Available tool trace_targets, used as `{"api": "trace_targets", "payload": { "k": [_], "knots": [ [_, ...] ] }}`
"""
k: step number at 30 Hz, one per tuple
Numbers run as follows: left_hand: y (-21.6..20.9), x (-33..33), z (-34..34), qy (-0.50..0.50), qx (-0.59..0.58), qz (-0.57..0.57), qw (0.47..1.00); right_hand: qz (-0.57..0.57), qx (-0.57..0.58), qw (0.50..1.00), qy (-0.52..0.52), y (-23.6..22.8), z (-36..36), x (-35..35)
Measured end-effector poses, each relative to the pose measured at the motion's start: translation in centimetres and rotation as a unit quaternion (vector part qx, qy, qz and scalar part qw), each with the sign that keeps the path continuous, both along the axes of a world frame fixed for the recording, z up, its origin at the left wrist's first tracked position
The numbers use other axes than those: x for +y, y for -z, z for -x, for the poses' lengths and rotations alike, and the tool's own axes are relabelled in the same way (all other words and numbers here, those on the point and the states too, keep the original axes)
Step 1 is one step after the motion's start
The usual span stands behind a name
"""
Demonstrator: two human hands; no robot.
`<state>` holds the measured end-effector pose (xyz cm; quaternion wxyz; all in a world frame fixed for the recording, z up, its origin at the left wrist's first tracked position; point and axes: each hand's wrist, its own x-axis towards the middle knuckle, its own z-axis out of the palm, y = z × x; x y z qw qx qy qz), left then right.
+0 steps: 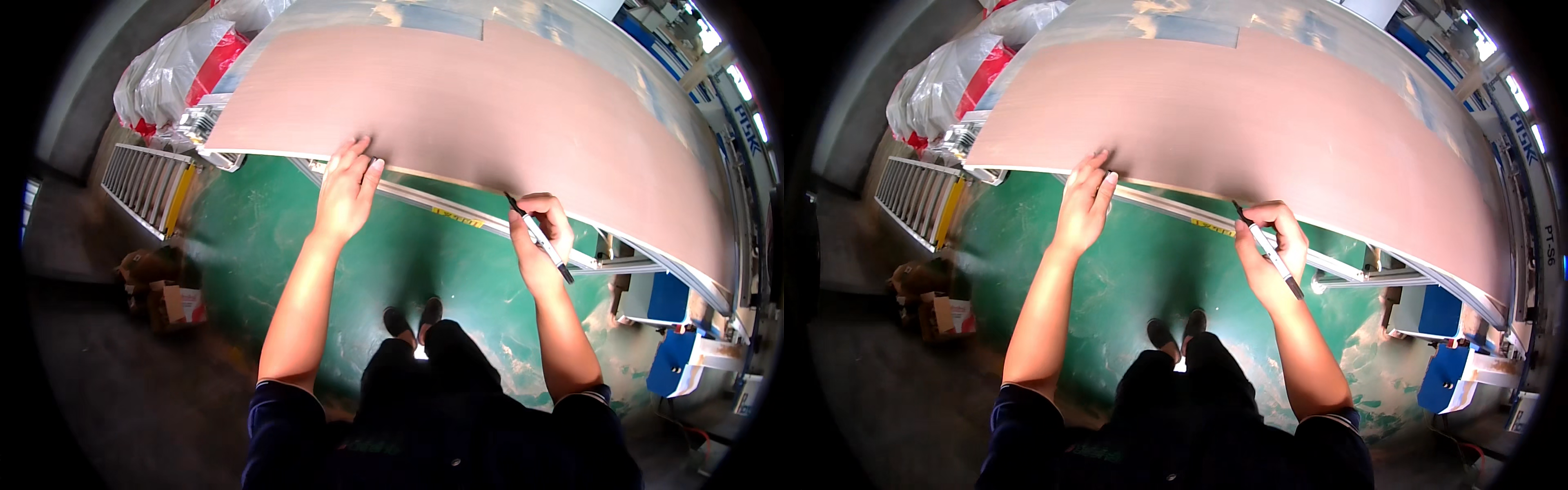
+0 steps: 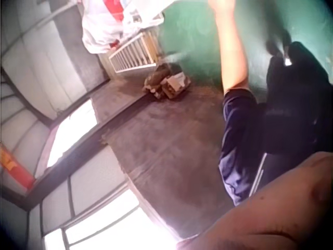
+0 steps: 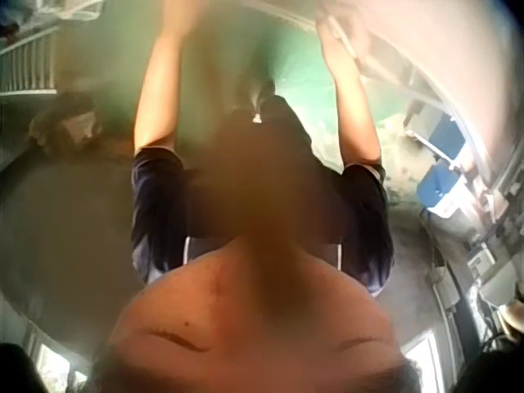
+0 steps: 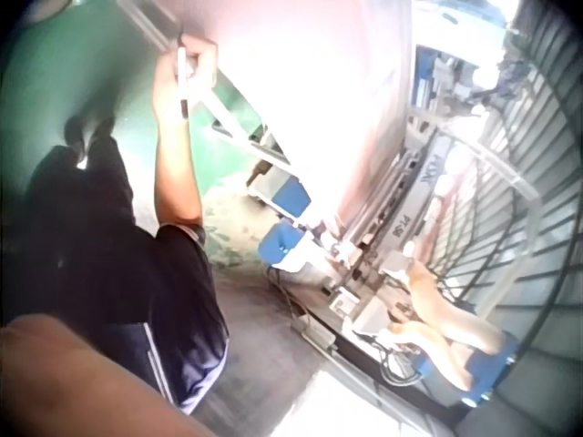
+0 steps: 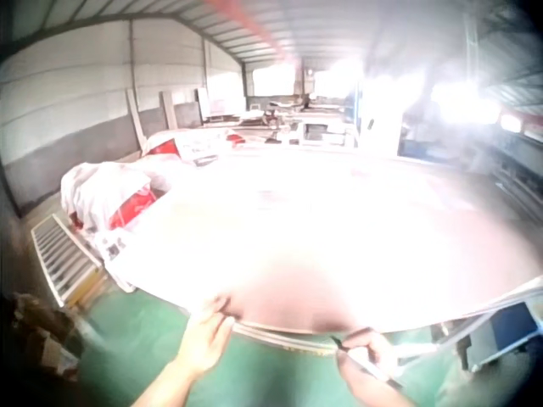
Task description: The person writes characters on the edge of a wooden board using a marker, then picks up and carries the board across a woodworking workshop floor.
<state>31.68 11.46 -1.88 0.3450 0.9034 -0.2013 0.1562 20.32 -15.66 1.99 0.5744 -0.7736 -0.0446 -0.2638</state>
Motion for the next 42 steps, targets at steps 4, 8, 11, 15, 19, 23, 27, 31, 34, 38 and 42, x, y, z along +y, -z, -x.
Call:
{"api": "trace_targets", "payload": {
  "k": [4, 8, 11, 15, 19, 23, 27, 31, 34, 38, 42],
  "knots": [
    [4.7, -0.8, -1.3, 0.027, -0.083, -0.037, 0.995, 0.072, -0.058, 0.996, 0.016, 4.2, -3.6, -2.1],
    [7.4, -0.8, -2.0, 0.005, -0.209, -0.006, 0.978, 0.108, -0.183, 0.977, -0.013, 9.0, -5.6, -2.4],
    [9.4, -0.6, -3.0, -0.003, -0.322, -0.014, 0.947, 0.175, -0.33, 0.927, -0.027, 11.3, -6.5, -2.7],
    [13.0, -1.9, -5.2, -0.009, -0.374, 0.039, 0.927, 0.215, -0.416, 0.883, -0.023, 13.9, -8.2, -3.6],
    [13.1, -1.5, -6.6, 0.016, -0.445, 0.086, 0.891, 0.243, -0.488, 0.838, -0.019, 13.7, -9.1, -3.9],
    [13.4, -2.1, -7.2, 0.029, -0.477, 0.12, 0.87, 0.275, -0.507, 0.817, 0.0, 14.4, -8.6, -3.7],
    [13.8, -2.1, -6.8, 0.024, -0.48, 0.122, 0.869, 0.302, -0.514, 0.802, 0.044, 15.3, -8.6, -3.4],
    [13.6, -2.7, -6.2, 0.007, -0.467, 0.125, 0.875, 0.288, -0.524, 0.799, 0.062, 15.2, -9.1, -3.4],
    [13.6, -2.5, -6.1, 0.004, -0.445, 0.137, 0.885, 0.282, -0.534, 0.795, 0.063, 15.2, -9.7, -3.2],
    [13.8, -2.8, -6.8, 0.006, -0.468, 0.157, 0.869, 0.286, -0.56, 0.773, 0.08, 15.5, -9.5, -2.8],
    [14.3, -3.7, -7.4, -0.025, -0.488, 0.152, 0.859, 0.289, -0.577, 0.757, 0.103, 15.8, -10.2, -2.7]
  ]
}}
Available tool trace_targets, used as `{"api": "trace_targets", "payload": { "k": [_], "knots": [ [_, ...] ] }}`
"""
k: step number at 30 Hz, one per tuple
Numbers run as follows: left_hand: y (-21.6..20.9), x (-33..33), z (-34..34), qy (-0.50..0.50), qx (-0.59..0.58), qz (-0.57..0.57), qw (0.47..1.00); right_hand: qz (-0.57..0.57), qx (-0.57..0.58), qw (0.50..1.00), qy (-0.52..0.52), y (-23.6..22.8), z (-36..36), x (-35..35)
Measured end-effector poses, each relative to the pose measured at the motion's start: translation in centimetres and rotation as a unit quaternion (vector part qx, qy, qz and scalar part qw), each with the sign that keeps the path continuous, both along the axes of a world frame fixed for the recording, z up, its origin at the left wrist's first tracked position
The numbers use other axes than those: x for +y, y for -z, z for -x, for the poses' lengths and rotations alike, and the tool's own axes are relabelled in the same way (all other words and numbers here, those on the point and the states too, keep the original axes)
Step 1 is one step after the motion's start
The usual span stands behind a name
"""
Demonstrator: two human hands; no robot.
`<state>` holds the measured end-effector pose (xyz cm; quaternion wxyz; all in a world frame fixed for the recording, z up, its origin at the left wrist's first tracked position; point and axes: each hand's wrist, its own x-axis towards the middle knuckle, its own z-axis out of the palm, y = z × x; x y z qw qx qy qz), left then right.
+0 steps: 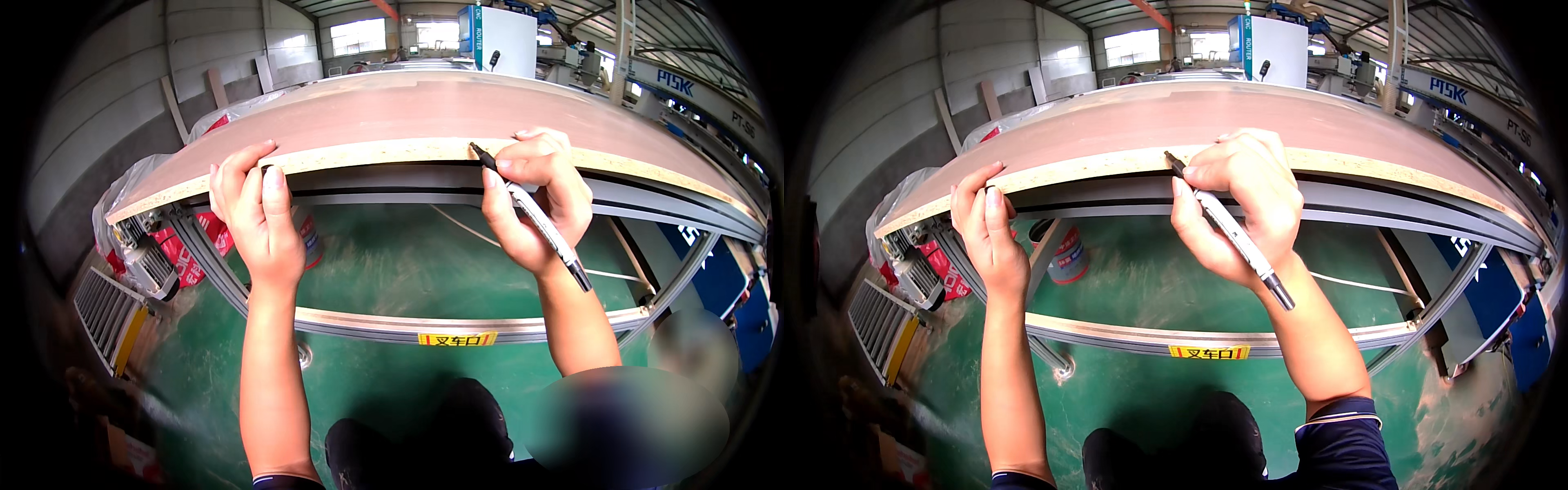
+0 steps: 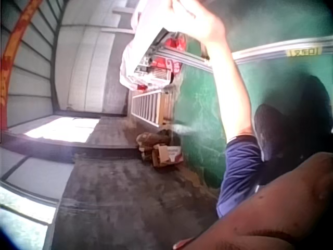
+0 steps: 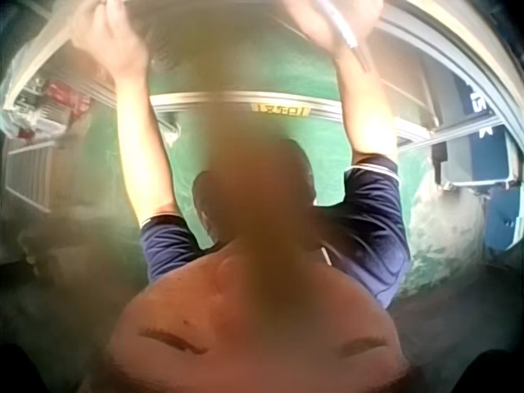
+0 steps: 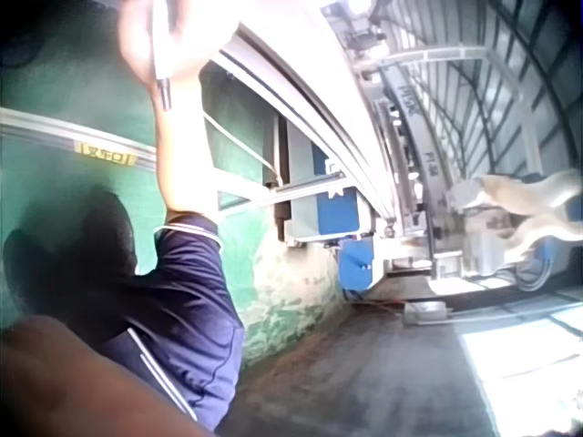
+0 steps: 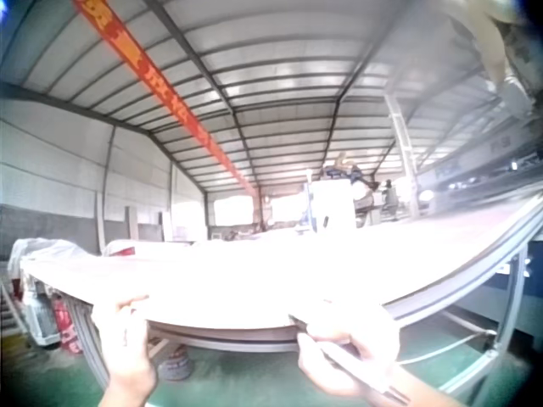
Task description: The person writes characters on the edge of a wooden board using a marker, then picks up and carries the board across a woodworking workshop floor.
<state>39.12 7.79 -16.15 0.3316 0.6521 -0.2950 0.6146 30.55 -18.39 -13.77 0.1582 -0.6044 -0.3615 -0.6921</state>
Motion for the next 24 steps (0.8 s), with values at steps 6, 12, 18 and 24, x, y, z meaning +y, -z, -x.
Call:
{"api": "trace_targets", "payload": {
  "k": [6, 12, 18, 24],
  "knots": [
    [0.37, 0.5, -0.9, -0.005, -0.005, -0.023, 1.0, 0.004, -0.024, 1.0, -0.002, 0.27, -0.51, -0.35],
    [0.23, 0.62, -0.96, -0.004, -0.017, -0.028, 0.999, 0.006, -0.027, 1.0, 0.009, 0.02, -0.59, 0.02],
    [0.2, 0.48, -0.67, 0.027, 0.012, -0.011, 1.0, 0.003, -0.023, 0.999, 0.029, 0.24, -0.59, -0.03],
    [0.12, 0.43, -0.64, 0.027, -0.005, -0.015, 1.0, 0.015, -0.004, 0.999, 0.031, 0.41, -0.4, -0.29]
  ]
}}
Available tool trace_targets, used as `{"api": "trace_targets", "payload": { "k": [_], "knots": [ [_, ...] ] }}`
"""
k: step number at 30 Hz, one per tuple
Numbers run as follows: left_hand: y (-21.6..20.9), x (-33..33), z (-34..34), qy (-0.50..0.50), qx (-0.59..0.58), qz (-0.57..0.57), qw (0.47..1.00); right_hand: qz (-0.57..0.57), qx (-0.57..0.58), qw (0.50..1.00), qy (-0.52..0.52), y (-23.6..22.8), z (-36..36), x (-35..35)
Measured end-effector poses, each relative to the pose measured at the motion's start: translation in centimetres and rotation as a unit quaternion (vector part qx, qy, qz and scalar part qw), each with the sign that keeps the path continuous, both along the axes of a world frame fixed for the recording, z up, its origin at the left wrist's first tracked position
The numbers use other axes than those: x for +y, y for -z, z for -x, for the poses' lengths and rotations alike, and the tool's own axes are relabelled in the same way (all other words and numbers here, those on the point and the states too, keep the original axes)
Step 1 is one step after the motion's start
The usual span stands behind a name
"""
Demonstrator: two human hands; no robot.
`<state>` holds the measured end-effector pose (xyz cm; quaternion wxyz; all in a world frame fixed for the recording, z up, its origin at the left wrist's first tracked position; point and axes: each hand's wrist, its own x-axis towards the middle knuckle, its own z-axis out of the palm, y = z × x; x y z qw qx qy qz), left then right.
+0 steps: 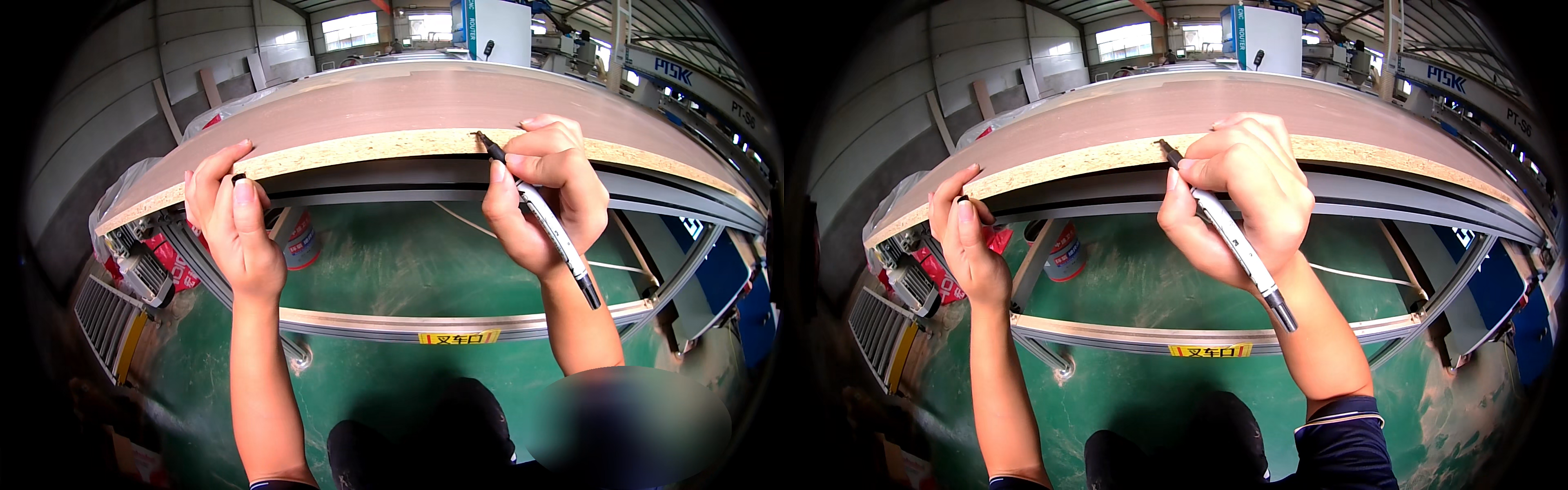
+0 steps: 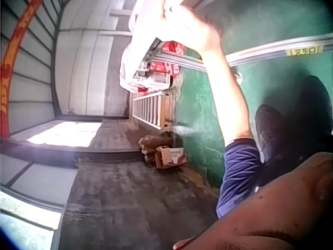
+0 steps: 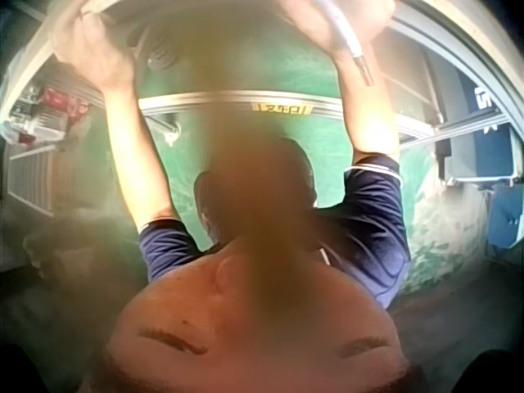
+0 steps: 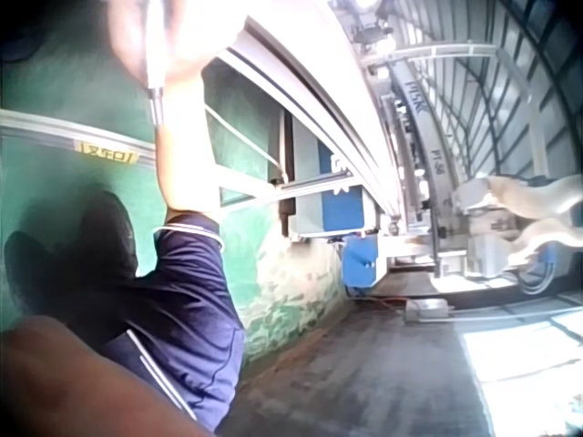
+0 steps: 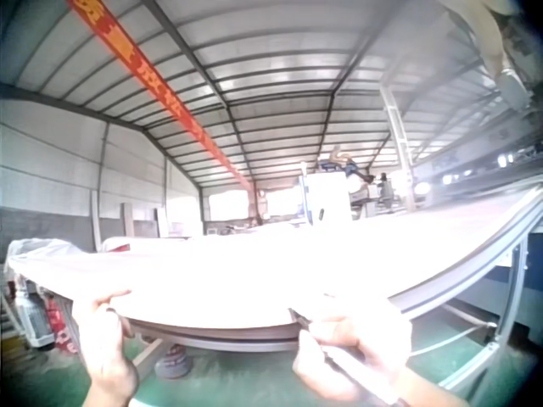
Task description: The person writes characters on the edge of a wooden board using a marker, then picks up and carries the board across a woodworking workshop floor.
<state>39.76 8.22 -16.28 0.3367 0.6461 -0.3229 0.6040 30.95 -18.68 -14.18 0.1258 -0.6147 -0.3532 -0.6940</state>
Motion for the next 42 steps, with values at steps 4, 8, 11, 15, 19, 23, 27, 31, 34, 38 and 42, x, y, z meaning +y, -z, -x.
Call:
{"api": "trace_targets", "payload": {
  "k": [4, 8, 11, 15, 19, 23, 27, 31, 34, 38, 42],
  "knots": [
    [0.03, 0.05, -0.04, 0.001, -0.002, 0.001, 1.0, -0.004, 0.0, 1.0, 0.004, 0.04, -0.12, 0.18],
    [0.09, 0.07, -0.21, 0.006, 0.01, 0.002, 1.0, 0.007, 0.001, 1.0, 0.013, -0.18, 0.19, 0.04],
    [0.15, 0.29, -0.24, 0.003, 0.011, -0.002, 1.0, -0.01, -0.007, 1.0, -0.01, -0.24, 0.1, 0.39],
    [0.09, 0.21, -0.15, 0.005, 0.011, -0.001, 1.0, -0.011, -0.016, 1.0, -0.011, -0.35, -0.08, 0.47],
    [0.05, 0.24, -0.08, 0.004, 0.009, 0.001, 1.0, -0.01, -0.016, 1.0, -0.006, -0.49, -0.04, 0.61],
    [0.2, 0.07, -0.21, 0.01, 0.014, 0.001, 1.0, -0.009, -0.015, 1.0, 0.008, -0.38, 0.01, 0.52],
    [0.14, 0.24, -0.06, 0.013, 0.016, 0.0, 1.0, -0.019, -0.026, 0.999, -0.013, -0.22, -0.4, 0.29],
    [0.08, 0.22, -0.07, 0.017, 0.015, 0.005, 1.0, -0.012, -0.018, 1.0, -0.016, -0.34, -0.16, 0.38],
    [0.07, 0.22, -0.01, 0.012, 0.013, 0.004, 1.0, -0.006, -0.009, 1.0, -0.007, -0.43, 0.05, 0.48],
    [0.17, 0.06, -0.04, 0.006, 0.014, 0.003, 1.0, -0.001, -0.012, 1.0, 0.002, -0.4, -0.06, 0.41],
    [0.07, 0.24, 0.07, 0.012, 0.016, 0.0, 1.0, -0.014, -0.02, 1.0, -0.01, -0.29, -0.13, 0.35]
  ]
}}
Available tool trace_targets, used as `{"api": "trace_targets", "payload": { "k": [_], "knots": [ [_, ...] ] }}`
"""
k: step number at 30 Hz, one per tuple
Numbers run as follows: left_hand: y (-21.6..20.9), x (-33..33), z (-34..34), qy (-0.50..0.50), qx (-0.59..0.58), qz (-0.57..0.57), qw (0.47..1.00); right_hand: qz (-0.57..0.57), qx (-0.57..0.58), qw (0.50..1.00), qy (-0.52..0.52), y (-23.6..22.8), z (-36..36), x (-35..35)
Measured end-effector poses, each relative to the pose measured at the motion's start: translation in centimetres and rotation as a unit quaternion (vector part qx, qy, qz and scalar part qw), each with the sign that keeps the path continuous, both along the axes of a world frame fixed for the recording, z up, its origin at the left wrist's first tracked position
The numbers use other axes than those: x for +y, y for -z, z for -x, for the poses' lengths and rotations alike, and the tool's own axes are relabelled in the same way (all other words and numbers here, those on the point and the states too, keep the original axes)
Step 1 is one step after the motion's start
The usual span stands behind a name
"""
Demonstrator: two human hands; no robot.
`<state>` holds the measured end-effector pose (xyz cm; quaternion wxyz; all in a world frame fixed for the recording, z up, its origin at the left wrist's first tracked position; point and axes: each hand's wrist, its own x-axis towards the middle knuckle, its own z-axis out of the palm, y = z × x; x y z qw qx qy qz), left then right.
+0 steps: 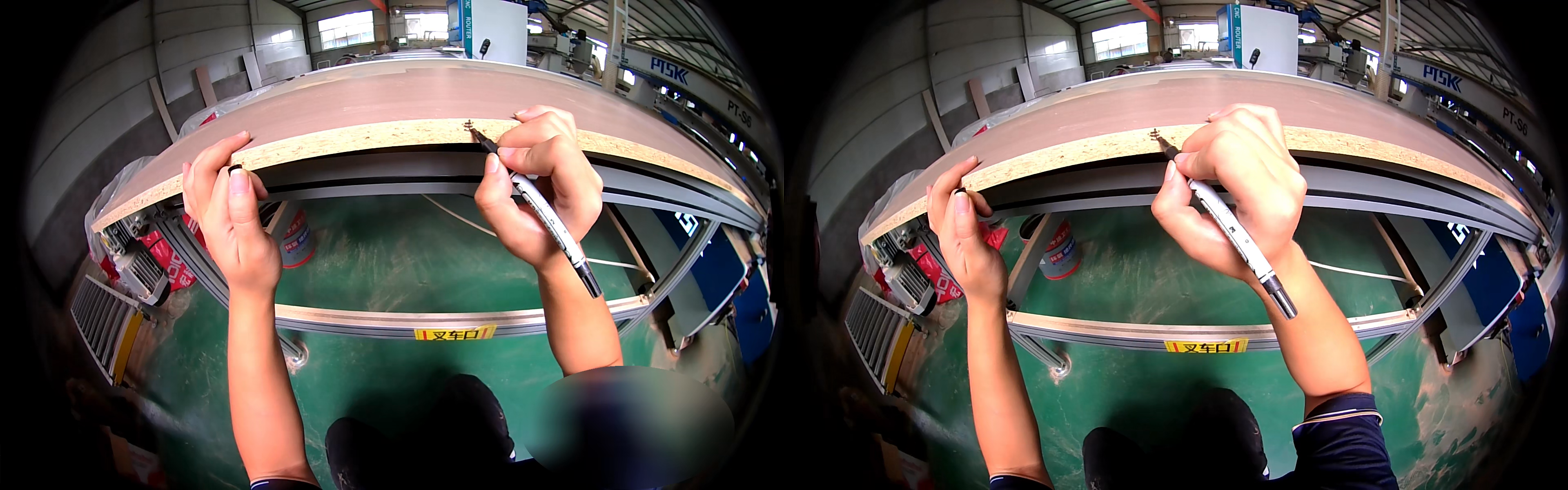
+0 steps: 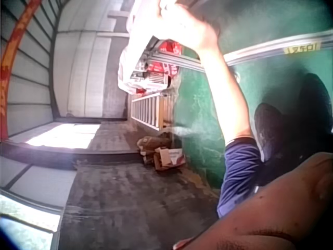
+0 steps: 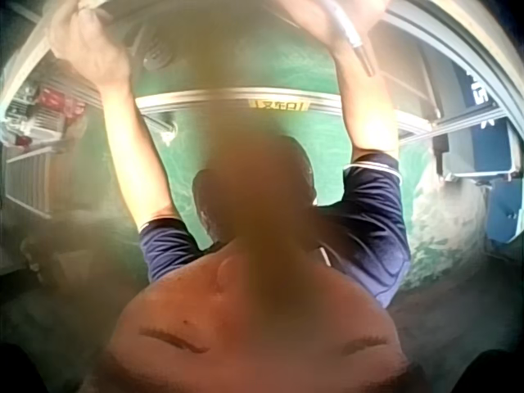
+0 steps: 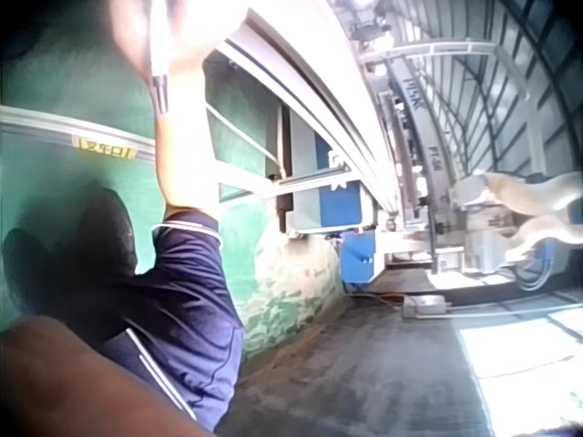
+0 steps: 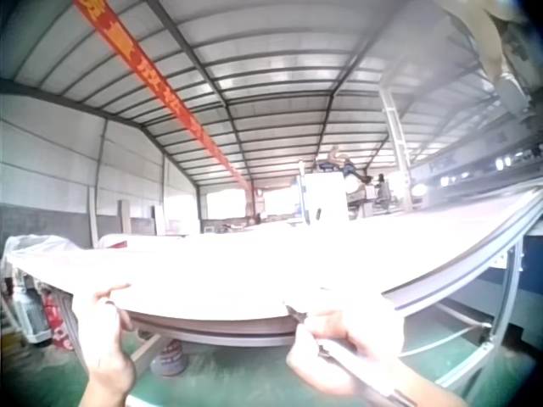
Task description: The person writes characters on the edge of a wooden board using a marker, then picks up and carries the board across a woodworking workshop floor.
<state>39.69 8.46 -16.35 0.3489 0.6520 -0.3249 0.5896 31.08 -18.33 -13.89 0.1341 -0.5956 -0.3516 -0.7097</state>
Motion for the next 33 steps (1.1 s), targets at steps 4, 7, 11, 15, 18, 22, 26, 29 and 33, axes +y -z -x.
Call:
{"api": "trace_targets", "payload": {
  "k": [4, 7, 11, 15, 18, 22, 26, 29, 33],
  "knots": [
    [0.01, 0.01, -0.02, 0.005, 0.0, -0.001, 1.0, 0.002, 0.01, 1.0, -0.01, 0.03, 0.16, -0.07],
    [-0.01, -0.02, 0.01, 0.002, -0.004, -0.001, 1.0, 0.005, 0.02, 1.0, -0.012, -0.04, 0.33, 0.07],
    [-0.01, -0.01, -0.33, -0.013, -0.03, -0.014, 0.999, 0.016, 0.028, 0.999, 0.01, -0.16, 0.46, 0.04],
    [0.02, -0.02, -0.27, -0.013, -0.024, -0.015, 1.0, 0.026, 0.042, 0.999, 0.005, -0.12, 0.68, -0.17],
    [-0.05, 0.04, -0.11, -0.012, -0.018, -0.015, 1.0, 0.018, 0.03, 0.999, -0.004, -0.16, 0.51, -0.06],
    [0.03, -0.06, -0.31, -0.016, -0.03, -0.013, 0.999, 0.01, 0.019, 1.0, 0.001, -0.05, 0.32, -0.02],
    [-0.12, 0.08, -0.02, -0.014, -0.022, -0.019, 0.999, 0.005, 0.016, 1.0, -0.005, -0.01, 0.23, -0.12],
    [-0.11, 0.02, 0.03, -0.01, -0.017, -0.016, 1.0, 0.019, 0.039, 0.999, 0.0, 0.0, 0.68, -0.24],
    [-0.04, -0.12, -0.09, -0.004, -0.016, -0.01, 1.0, 0.039, 0.041, 0.998, 0.007, 0.1, 0.68, -0.5]
  ]
}}
